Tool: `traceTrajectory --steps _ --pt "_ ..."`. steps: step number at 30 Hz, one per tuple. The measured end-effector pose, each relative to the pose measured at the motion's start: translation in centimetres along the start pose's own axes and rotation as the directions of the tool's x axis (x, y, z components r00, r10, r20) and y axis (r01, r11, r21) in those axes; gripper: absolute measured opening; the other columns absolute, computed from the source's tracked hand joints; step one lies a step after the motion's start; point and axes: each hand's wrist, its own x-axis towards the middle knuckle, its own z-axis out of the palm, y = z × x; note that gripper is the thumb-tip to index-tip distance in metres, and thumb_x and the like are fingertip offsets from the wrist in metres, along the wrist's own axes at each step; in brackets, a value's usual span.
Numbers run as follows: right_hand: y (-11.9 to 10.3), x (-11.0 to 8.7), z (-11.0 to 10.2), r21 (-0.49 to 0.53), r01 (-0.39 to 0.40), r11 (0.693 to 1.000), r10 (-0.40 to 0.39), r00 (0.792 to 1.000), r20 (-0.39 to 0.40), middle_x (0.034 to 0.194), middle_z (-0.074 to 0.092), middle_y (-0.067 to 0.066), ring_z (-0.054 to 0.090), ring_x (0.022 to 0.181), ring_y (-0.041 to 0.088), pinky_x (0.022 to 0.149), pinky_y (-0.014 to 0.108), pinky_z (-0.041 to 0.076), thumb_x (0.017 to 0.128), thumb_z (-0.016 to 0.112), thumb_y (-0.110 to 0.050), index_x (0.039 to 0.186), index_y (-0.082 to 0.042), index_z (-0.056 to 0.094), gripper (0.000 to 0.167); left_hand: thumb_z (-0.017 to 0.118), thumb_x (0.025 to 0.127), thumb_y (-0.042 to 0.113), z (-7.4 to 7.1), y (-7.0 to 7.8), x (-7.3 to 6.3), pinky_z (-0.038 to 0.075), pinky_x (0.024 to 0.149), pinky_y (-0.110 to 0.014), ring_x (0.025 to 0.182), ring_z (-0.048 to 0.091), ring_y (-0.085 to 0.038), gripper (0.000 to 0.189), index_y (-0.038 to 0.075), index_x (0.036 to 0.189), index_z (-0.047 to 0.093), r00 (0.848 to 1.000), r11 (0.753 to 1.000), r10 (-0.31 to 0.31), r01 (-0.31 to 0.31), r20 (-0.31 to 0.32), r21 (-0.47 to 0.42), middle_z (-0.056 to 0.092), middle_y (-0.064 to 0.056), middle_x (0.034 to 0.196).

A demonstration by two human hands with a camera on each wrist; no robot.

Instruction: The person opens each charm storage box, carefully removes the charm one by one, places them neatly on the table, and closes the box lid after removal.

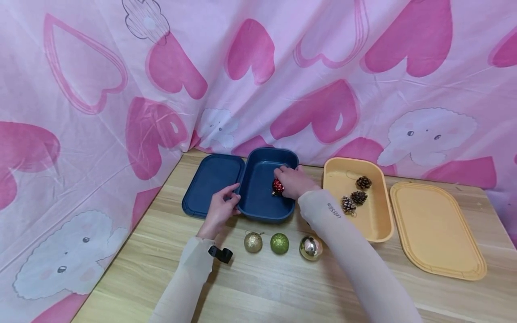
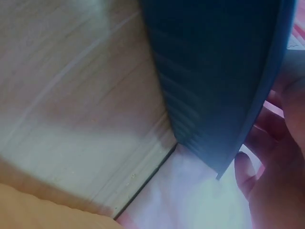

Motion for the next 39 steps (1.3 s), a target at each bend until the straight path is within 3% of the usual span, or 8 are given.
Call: traceTrajectory --steps 7,26,39 --pt "-0.4 -0.6 0.0 0.018 0.021 1.000 -0.021 1.000 -0.005 0.127 0.051 0.012 0.049 0.119 0.028 0.097 0.048 0.034 0.080 0.075 -0.015 0.131 -0.015 0.053 0.055 0.054 0.096 0.001 0.1 0.0 0.0 0.053 0.057 -0.023 0.060 0.050 -0.013 0.044 0.009 0.139 0.052 1.000 1.000 -0.002 0.002 0.008 -0.001 0.048 -0.006 0.095" --pt "-1.1 -3.1 -1.2 0.079 0.081 0.994 -0.071 0.990 -0.123 0.116 0.043 0.008 0.042 0.109 0.026 0.094 0.042 0.035 0.076 0.081 -0.019 0.121 -0.016 0.054 0.052 0.055 0.096 0.003 0.0 0.1 0.0 0.053 0.057 -0.024 0.060 0.051 -0.012 0.044 0.012 0.138 0.053 1.000 1.000 -0.026 0.026 0.012 -0.001 0.046 -0.005 0.098" --pt "-1.0 -5.7 -1.9 0.165 0.076 0.983 -0.043 0.980 -0.195 0.112 0.042 0.006 0.044 0.107 0.026 0.099 0.044 0.037 0.075 0.079 -0.021 0.118 -0.012 0.049 0.053 0.056 0.096 0.004 0.0 0.1 0.0 0.055 0.059 -0.026 0.059 0.051 -0.013 0.043 0.013 0.138 0.053 0.999 0.999 -0.033 0.033 0.016 0.006 0.047 -0.007 0.098"
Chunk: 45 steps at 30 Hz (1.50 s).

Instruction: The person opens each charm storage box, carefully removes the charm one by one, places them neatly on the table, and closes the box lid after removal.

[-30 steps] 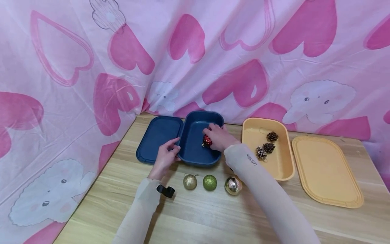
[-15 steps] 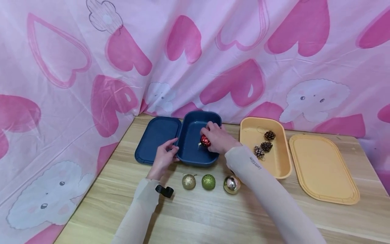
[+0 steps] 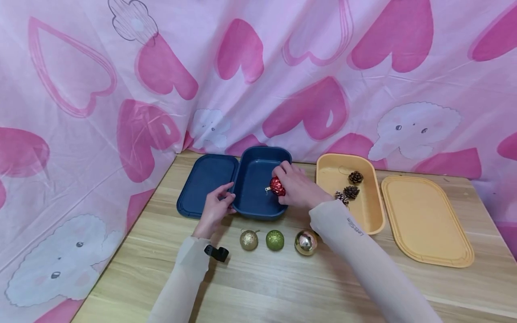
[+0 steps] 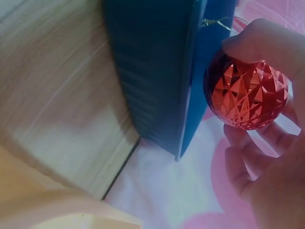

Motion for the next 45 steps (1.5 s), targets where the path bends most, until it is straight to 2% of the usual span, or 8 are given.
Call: traceTrajectory --steps 10,18,21,25,28,35,42,45 --pt "0.0 -2.0 -0.7 0.059 -0.002 0.998 0.008 0.994 -0.109 0.110 0.046 0.005 0.047 0.100 0.022 0.094 0.042 0.040 0.072 0.077 -0.021 0.119 -0.011 0.049 0.055 0.056 0.096 0.004 0.0 0.0 0.0 0.056 0.060 -0.028 0.060 0.054 -0.014 0.043 0.012 0.138 0.053 1.000 1.000 0.007 -0.006 -0.013 0.030 0.049 -0.006 0.096" --pt "-0.1 -3.3 -1.4 0.102 -0.033 0.994 0.046 0.990 -0.132 0.116 0.045 0.005 0.048 0.100 0.025 0.091 0.041 0.044 0.070 0.074 -0.021 0.119 -0.013 0.048 0.055 0.056 0.096 0.004 0.1 0.0 -0.1 0.056 0.059 -0.028 0.058 0.053 -0.014 0.043 0.011 0.138 0.053 1.000 1.000 0.006 -0.006 -0.012 0.016 0.048 -0.006 0.096" --pt "-0.2 -3.9 -1.7 0.141 -0.054 0.989 0.074 0.988 -0.136 0.119 0.045 0.004 0.049 0.101 0.025 0.091 0.042 0.045 0.069 0.074 -0.020 0.119 -0.013 0.047 0.057 0.056 0.096 0.004 0.2 0.0 -0.1 0.055 0.057 -0.025 0.057 0.052 -0.012 0.043 0.011 0.138 0.053 1.000 1.000 0.006 -0.006 -0.014 0.006 0.048 -0.006 0.095" --pt "-0.4 -4.9 -2.2 0.210 -0.085 0.974 0.115 0.984 -0.135 0.114 0.044 0.002 0.049 0.096 0.023 0.085 0.039 0.046 0.069 0.074 -0.019 0.120 -0.015 0.047 0.057 0.056 0.096 0.004 0.1 0.0 -0.1 0.055 0.057 -0.024 0.059 0.051 -0.011 0.044 0.011 0.138 0.053 1.000 1.000 0.004 -0.004 -0.014 0.000 0.048 -0.005 0.095" --pt "-0.5 -5.6 -2.5 0.255 -0.083 0.963 0.124 0.981 -0.150 0.112 0.045 0.001 0.049 0.094 0.022 0.081 0.036 0.044 0.070 0.074 -0.019 0.118 -0.014 0.048 0.055 0.056 0.096 0.004 0.1 0.1 -0.2 0.055 0.057 -0.023 0.059 0.051 -0.010 0.044 0.011 0.139 0.052 1.000 1.000 -0.001 0.002 -0.014 0.008 0.048 -0.005 0.096" --pt "-0.7 -7.2 -3.0 0.305 -0.080 0.949 0.148 0.967 -0.208 0.111 0.048 -0.002 0.051 0.091 0.014 0.077 0.030 0.050 0.071 0.074 -0.017 0.117 -0.014 0.046 0.054 0.055 0.097 0.006 0.1 0.2 -0.3 0.054 0.058 -0.023 0.059 0.053 -0.010 0.043 0.012 0.139 0.052 1.000 1.000 -0.017 0.017 -0.015 0.019 0.048 -0.005 0.097" --pt "-0.7 -8.9 -3.3 0.318 -0.089 0.944 0.180 0.946 -0.269 0.117 0.050 0.000 0.051 0.099 0.013 0.085 0.034 0.050 0.072 0.074 -0.019 0.124 -0.012 0.046 0.059 0.056 0.096 0.004 0.1 0.2 -0.2 0.055 0.058 -0.024 0.060 0.051 -0.011 0.044 0.012 0.139 0.052 1.000 1.000 -0.012 0.012 -0.014 0.002 0.048 -0.005 0.097" --pt "-0.7 -9.7 -3.3 0.349 -0.092 0.933 0.201 0.936 -0.291 0.120 0.051 0.003 0.052 0.103 0.014 0.088 0.037 0.051 0.073 0.075 -0.018 0.125 -0.009 0.046 0.061 0.056 0.096 0.004 0.2 0.3 -0.3 0.055 0.058 -0.024 0.061 0.051 -0.012 0.044 0.012 0.139 0.052 1.000 1.000 -0.005 0.005 -0.012 0.008 0.048 -0.005 0.096"
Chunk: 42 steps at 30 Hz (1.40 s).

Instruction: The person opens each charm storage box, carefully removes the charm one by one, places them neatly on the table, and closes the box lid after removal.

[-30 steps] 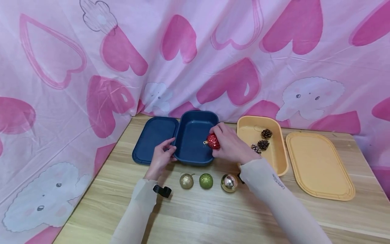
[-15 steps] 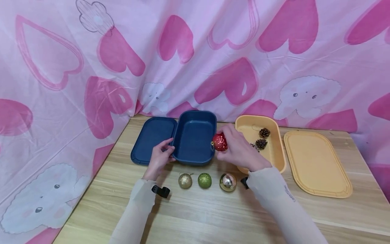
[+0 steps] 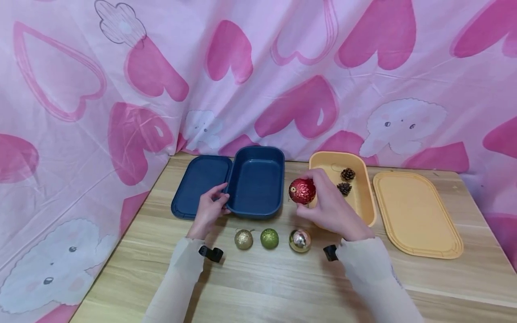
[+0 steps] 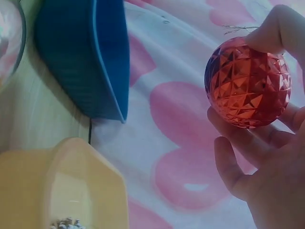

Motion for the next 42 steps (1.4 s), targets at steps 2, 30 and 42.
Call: traceTrajectory --steps 2,30,42 --pt "0.0 -0.5 -0.1 0.027 -0.023 0.999 0.023 1.000 -0.009 0.121 0.051 0.004 0.052 0.105 0.016 0.090 0.038 0.051 0.074 0.075 -0.017 0.126 -0.008 0.045 0.061 0.056 0.096 0.004 -0.1 0.0 0.0 0.055 0.058 -0.025 0.061 0.051 -0.012 0.044 0.011 0.139 0.052 1.000 1.000 0.002 -0.002 0.001 0.001 0.048 -0.005 0.096" --pt "2.4 -9.3 0.1 0.184 -0.237 0.954 0.277 0.933 -0.232 0.123 0.057 0.014 0.049 0.099 -0.005 0.085 0.007 0.040 0.076 0.070 0.004 0.129 0.001 0.045 0.059 0.055 0.097 0.007 -0.1 -0.4 0.0 0.057 0.064 -0.030 0.064 0.052 -0.013 0.044 0.011 0.141 0.050 0.997 0.996 0.071 -0.072 0.024 0.052 0.047 -0.007 0.100" --pt "3.3 -12.3 -0.1 0.209 -0.325 0.922 0.370 0.898 -0.236 0.123 0.055 0.015 0.050 0.095 -0.012 0.083 0.003 0.040 0.078 0.074 0.000 0.129 0.003 0.045 0.059 0.058 0.096 0.011 -0.2 -0.4 0.0 0.057 0.060 -0.025 0.060 0.056 -0.009 0.044 0.011 0.140 0.052 0.998 0.996 0.059 -0.059 0.008 0.067 0.050 -0.004 0.096"
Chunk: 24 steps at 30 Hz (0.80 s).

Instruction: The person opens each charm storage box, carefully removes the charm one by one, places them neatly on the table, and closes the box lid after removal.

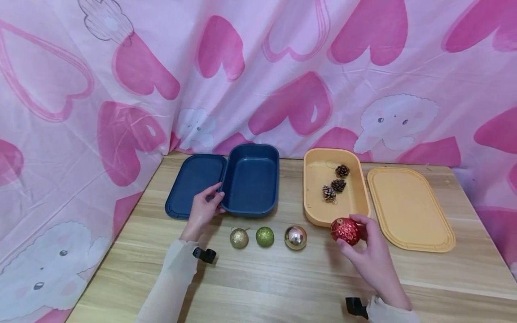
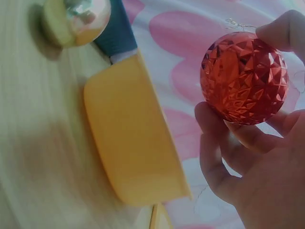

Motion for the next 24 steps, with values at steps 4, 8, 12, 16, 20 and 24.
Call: traceTrajectory --steps 4,8,12,16,20,24 --pt "0.6 -0.6 -0.2 0.009 -0.020 1.000 0.020 1.000 0.020 0.121 0.055 0.017 0.051 0.093 -0.011 0.082 0.004 0.042 0.079 0.075 -0.001 0.127 0.004 0.044 0.057 0.059 0.095 0.008 0.0 0.1 -0.1 0.056 0.060 -0.024 0.059 0.056 -0.008 0.046 0.010 0.140 0.050 1.000 1.000 0.004 -0.004 -0.006 -0.007 0.048 -0.005 0.100" --pt "1.1 -1.2 -0.3 -0.004 -0.010 1.000 0.010 0.999 0.034 0.118 0.056 0.017 0.053 0.091 -0.009 0.079 0.007 0.046 0.079 0.075 -0.002 0.126 0.004 0.044 0.056 0.057 0.094 0.003 0.0 0.3 -0.3 0.055 0.060 -0.023 0.060 0.055 -0.008 0.047 0.008 0.140 0.049 1.000 1.000 -0.002 0.002 0.000 -0.006 0.045 -0.009 0.108" --pt "1.6 -1.7 -0.2 -0.045 0.031 0.998 -0.029 0.998 0.049 0.115 0.058 0.014 0.053 0.089 -0.006 0.075 0.015 0.050 0.078 0.075 -0.001 0.125 0.001 0.047 0.055 0.054 0.094 0.000 0.1 0.5 -0.4 0.055 0.060 -0.022 0.061 0.055 -0.007 0.048 0.007 0.141 0.048 1.000 1.000 -0.004 0.004 0.020 0.005 0.044 -0.011 0.112" --pt "2.2 -2.0 0.0 -0.064 0.061 0.996 -0.056 0.996 0.076 0.115 0.057 0.008 0.052 0.090 -0.003 0.071 0.021 0.052 0.078 0.075 0.000 0.123 -0.004 0.051 0.051 0.053 0.094 -0.002 0.1 0.7 -0.5 0.055 0.060 -0.023 0.062 0.054 -0.007 0.050 0.010 0.142 0.048 1.000 1.000 0.006 -0.006 0.028 0.005 0.043 -0.011 0.112" --pt "2.5 -2.1 0.3 -0.072 0.052 0.996 -0.046 0.995 0.092 0.117 0.056 0.007 0.051 0.092 -0.004 0.070 0.022 0.055 0.078 0.075 -0.001 0.122 -0.005 0.052 0.049 0.053 0.095 -0.001 0.1 0.7 -0.5 0.056 0.061 -0.023 0.061 0.054 -0.008 0.047 0.009 0.141 0.049 0.999 0.999 0.013 -0.013 0.032 0.029 0.042 -0.013 0.115" --pt "2.8 -2.3 0.6 -0.073 0.016 0.997 -0.008 0.995 0.102 0.117 0.057 0.011 0.051 0.092 -0.005 0.069 0.022 0.055 0.078 0.075 -0.003 0.123 -0.003 0.052 0.051 0.052 0.096 0.001 0.1 0.6 -0.5 0.055 0.061 -0.022 0.061 0.056 -0.009 0.045 0.008 0.141 0.049 1.000 0.998 0.012 -0.014 0.029 0.059 0.040 -0.015 0.119"
